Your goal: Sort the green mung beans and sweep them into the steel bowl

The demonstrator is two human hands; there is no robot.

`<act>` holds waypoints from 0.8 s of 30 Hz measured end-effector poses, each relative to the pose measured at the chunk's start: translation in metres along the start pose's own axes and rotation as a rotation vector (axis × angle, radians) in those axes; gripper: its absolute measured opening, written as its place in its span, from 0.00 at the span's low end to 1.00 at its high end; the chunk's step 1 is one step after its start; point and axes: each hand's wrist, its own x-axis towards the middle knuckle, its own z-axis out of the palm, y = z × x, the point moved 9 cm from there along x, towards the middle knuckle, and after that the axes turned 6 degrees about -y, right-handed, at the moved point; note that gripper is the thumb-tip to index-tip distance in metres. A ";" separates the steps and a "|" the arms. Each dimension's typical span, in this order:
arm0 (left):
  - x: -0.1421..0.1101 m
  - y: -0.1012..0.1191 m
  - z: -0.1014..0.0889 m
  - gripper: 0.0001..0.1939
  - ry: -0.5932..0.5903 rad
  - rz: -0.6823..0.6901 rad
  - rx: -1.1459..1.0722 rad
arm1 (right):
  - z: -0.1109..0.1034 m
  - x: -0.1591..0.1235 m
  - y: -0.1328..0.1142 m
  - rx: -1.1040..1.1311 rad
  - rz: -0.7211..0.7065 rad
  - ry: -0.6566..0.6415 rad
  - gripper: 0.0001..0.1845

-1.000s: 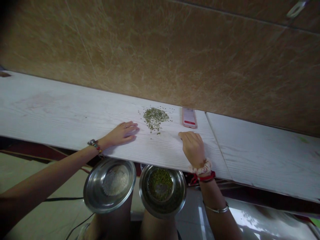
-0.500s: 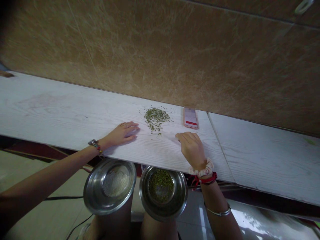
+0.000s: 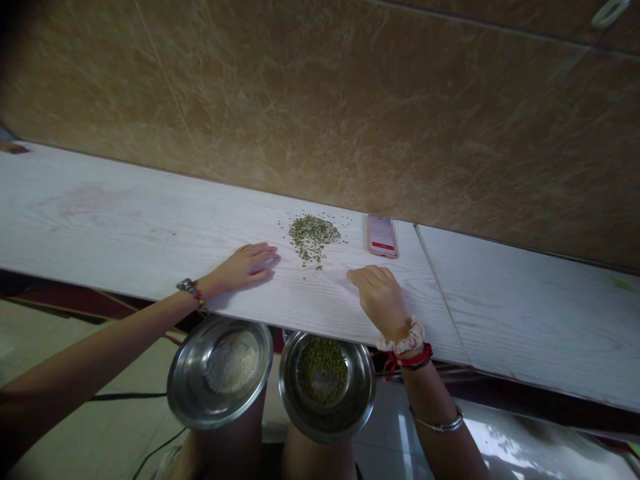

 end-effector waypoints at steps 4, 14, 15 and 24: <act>0.001 0.000 0.000 0.21 -0.003 -0.006 0.005 | -0.005 0.004 0.001 -0.029 0.016 0.032 0.14; 0.000 -0.001 0.001 0.19 0.031 0.019 0.028 | 0.001 0.005 -0.005 -0.051 0.000 -0.010 0.14; 0.000 -0.001 0.001 0.19 0.036 0.024 0.029 | 0.001 0.005 -0.005 -0.053 0.001 -0.008 0.14; 0.000 0.000 0.000 0.19 0.039 0.026 0.016 | 0.001 0.007 -0.012 -0.066 -0.010 -0.006 0.13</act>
